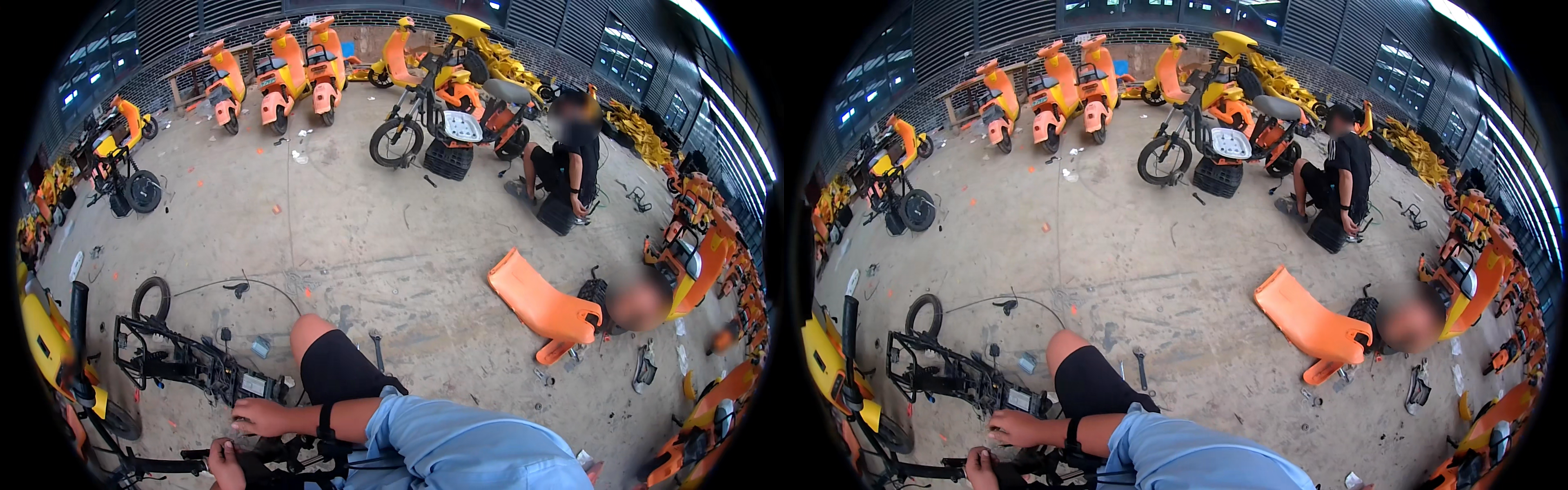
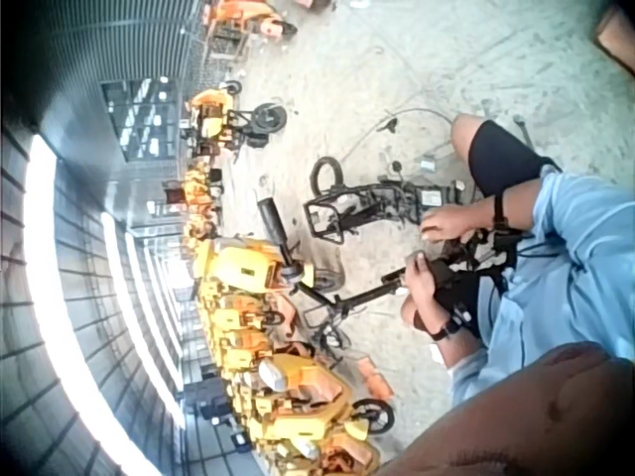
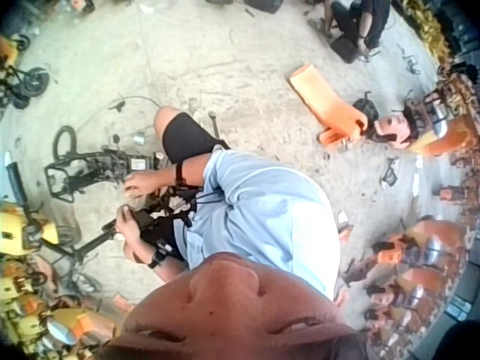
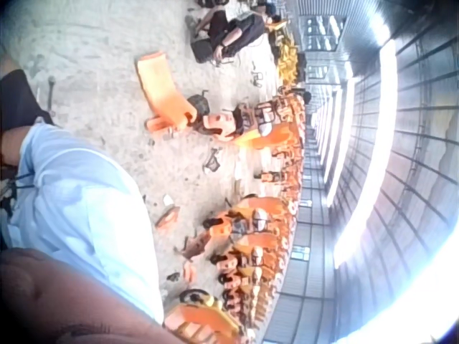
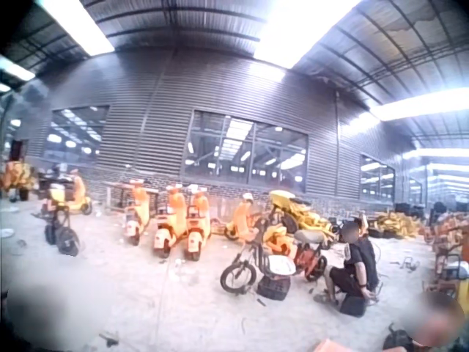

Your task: The person manipulates a brake lever assembly on a scooter, threading a cable through the component and then picking up and using a pair of pliers on the cable end.

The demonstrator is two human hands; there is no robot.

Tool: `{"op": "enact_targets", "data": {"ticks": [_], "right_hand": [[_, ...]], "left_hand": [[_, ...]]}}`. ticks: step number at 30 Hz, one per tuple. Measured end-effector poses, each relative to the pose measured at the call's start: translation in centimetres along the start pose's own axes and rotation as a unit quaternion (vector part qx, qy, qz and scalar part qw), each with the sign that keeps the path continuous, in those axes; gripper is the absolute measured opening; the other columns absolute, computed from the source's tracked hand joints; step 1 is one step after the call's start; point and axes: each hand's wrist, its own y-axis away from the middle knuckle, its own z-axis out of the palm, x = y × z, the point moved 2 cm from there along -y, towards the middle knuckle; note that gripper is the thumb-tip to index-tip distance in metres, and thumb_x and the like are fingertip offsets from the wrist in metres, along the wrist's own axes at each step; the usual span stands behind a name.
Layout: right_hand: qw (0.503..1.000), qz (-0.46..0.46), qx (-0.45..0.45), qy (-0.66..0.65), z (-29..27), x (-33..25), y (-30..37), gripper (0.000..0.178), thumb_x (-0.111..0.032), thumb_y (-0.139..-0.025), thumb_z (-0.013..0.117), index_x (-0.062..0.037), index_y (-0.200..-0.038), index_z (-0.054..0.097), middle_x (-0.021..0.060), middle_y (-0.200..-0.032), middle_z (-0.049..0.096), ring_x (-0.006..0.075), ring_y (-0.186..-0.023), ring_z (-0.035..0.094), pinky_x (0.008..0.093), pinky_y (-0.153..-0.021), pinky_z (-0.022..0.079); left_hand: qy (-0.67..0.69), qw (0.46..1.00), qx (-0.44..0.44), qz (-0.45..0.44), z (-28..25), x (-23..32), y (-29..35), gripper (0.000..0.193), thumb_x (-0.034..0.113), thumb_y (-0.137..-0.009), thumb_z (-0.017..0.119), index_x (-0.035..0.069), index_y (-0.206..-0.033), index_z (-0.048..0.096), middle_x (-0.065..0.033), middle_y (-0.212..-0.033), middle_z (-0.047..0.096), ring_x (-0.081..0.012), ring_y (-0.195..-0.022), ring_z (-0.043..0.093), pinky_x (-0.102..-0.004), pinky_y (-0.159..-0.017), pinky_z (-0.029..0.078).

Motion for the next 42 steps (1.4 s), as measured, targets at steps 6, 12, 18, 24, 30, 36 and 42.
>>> {"op": "enact_targets", "data": {"ticks": [6,12,18,24,30,36,42], "right_hand": [[0.999,-0.008,0.054,0.001,-0.5,0.5,0.1,0.026,-0.026,-0.103,0.06,-0.0018,-0.112,0.063,0.0151,-0.104,0.059,0.0368,-0.099,0.06,0.0451,-0.085,0.049],[0.971,0.035,0.185,-0.146,-5.6,-0.6,-3.7,0.026,-0.025,-0.107,0.059,-0.0023,-0.119,0.065,0.0067,-0.105,0.059,0.0171,-0.095,0.059,0.0325,-0.082,0.048],[0.885,0.114,0.381,-0.242,-26.5,1.4,-2.9,0.037,-0.035,-0.104,0.062,-0.0053,-0.127,0.065,0.0036,-0.108,0.068,0.0119,-0.087,0.063,0.0278,-0.071,0.051],[0.684,0.253,0.61,-0.309,-42.8,9.6,16.8,0.047,-0.041,-0.1,0.058,-0.0088,-0.134,0.06,0.0066,-0.124,0.067,0.02,-0.103,0.064,0.0377,-0.085,0.051],[0.501,0.351,0.754,-0.239,-41.7,11.8,38.0,0.06,-0.045,-0.102,0.05,-0.0054,-0.147,0.049,0.0125,-0.137,0.061,0.025,-0.114,0.062,0.0431,-0.093,0.049],[0.443,0.415,0.75,-0.264,-33.2,15.9,51.6,0.018,-0.024,-0.096,0.055,-0.0128,-0.082,0.057,0.0043,-0.07,0.061,0.0203,-0.058,0.057,0.0363,-0.052,0.04],[0.461,0.483,0.679,-0.304,-28.7,18.7,47.8,0.015,-0.016,-0.092,0.058,-0.0107,-0.079,0.06,0.0057,-0.069,0.064,0.0206,-0.057,0.06,0.0329,-0.049,0.043]], "left_hand": [[0.032,0.999,-0.014,-0.041,-0.3,1.9,0.3,0.026,0.025,-0.104,0.061,0.005,-0.115,0.071,-0.0152,-0.092,0.073,-0.026,-0.081,0.066,-0.0393,-0.078,0.053],[-0.021,0.999,-0.008,-0.039,-0.9,2.8,0.7,0.028,0.026,-0.103,0.061,0.005,-0.118,0.072,-0.0176,-0.1,0.075,-0.0306,-0.09,0.07,-0.04,-0.086,0.054],[0.007,0.999,-0.018,-0.037,-0.7,2.3,0.4,0.03,0.029,-0.103,0.061,0.004,-0.118,0.071,-0.0181,-0.1,0.075,-0.0325,-0.092,0.07,-0.0409,-0.088,0.053],[0.03,0.999,-0.026,-0.022,-0.3,2.5,-0.2,0.028,0.027,-0.104,0.06,0.004,-0.114,0.071,-0.0164,-0.093,0.074,-0.0293,-0.086,0.068,-0.0392,-0.083,0.053],[0.042,0.999,-0.024,0.007,-0.4,1.8,0.1,0.027,0.026,-0.104,0.059,0.003,-0.111,0.071,-0.0153,-0.089,0.072,-0.027,-0.081,0.066,-0.0383,-0.08,0.053],[0.045,0.998,-0.048,-0.005,0.0,1.7,-0.5,0.027,0.027,-0.105,0.06,0.003,-0.112,0.07,-0.0156,-0.09,0.072,-0.0269,-0.082,0.065,-0.0385,-0.08,0.053],[0.059,0.998,-0.027,0.021,0.7,-0.3,-0.5,0.022,0.022,-0.106,0.058,0.003,-0.105,0.067,-0.0094,-0.085,0.068,-0.0189,-0.077,0.061,-0.0327,-0.073,0.051]]}}
